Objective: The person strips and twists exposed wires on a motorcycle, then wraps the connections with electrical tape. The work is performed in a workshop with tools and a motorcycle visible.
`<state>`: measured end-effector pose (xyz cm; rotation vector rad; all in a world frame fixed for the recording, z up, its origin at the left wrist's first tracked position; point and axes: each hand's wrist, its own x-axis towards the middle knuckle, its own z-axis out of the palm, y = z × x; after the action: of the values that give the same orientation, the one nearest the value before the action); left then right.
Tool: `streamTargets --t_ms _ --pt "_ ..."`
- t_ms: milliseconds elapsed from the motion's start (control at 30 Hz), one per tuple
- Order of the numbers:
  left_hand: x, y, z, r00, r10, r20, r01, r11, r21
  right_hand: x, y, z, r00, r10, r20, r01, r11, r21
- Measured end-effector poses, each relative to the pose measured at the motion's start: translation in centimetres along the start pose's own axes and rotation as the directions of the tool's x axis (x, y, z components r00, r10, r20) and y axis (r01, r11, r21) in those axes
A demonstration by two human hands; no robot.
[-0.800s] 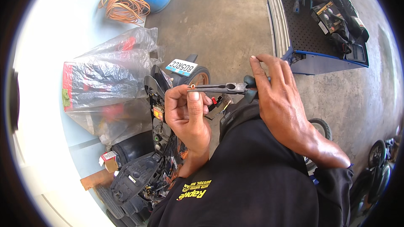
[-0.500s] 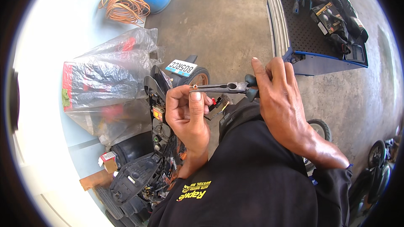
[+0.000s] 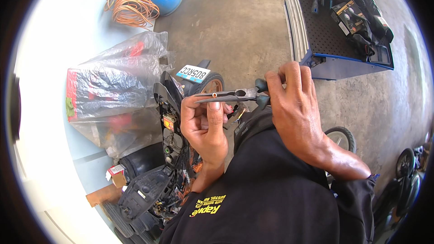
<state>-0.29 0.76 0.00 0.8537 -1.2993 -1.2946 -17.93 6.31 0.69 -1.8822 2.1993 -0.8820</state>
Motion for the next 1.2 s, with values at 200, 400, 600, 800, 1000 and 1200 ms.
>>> streamTargets --t_ms 200,400,600,800,1000,1200 --pt "0.1 0.4 0.0 1.000 0.004 0.014 -0.004 0.999 0.043 0.1 0.0 0.0 0.999 -0.029 -0.029 0.029 1.000 0.011" --pt "0.4 0.4 -0.2 0.998 0.042 0.043 -0.046 0.995 0.085 0.0 0.4 -0.1 0.999 -0.042 0.015 0.042 0.999 -0.004" --pt "0.7 1.3 0.2 0.999 0.020 0.038 -0.023 0.996 0.084 0.4 0.7 -0.3 0.997 -0.079 -0.023 0.080 0.996 0.025" --pt "1.0 1.0 -0.4 0.992 0.008 0.127 0.000 0.998 -0.061 0.8 1.3 -0.7 0.995 -0.101 0.025 0.099 0.994 0.053" --pt "1.3 1.5 0.3 0.994 -0.034 0.106 0.035 0.999 -0.004 0.5 1.4 -0.2 0.997 -0.073 -0.014 0.074 0.995 0.061" --pt "1.8 1.9 0.1 0.991 -0.044 0.128 0.037 0.998 0.053 0.3 1.4 -0.2 0.997 -0.075 0.011 0.075 0.997 -0.001"
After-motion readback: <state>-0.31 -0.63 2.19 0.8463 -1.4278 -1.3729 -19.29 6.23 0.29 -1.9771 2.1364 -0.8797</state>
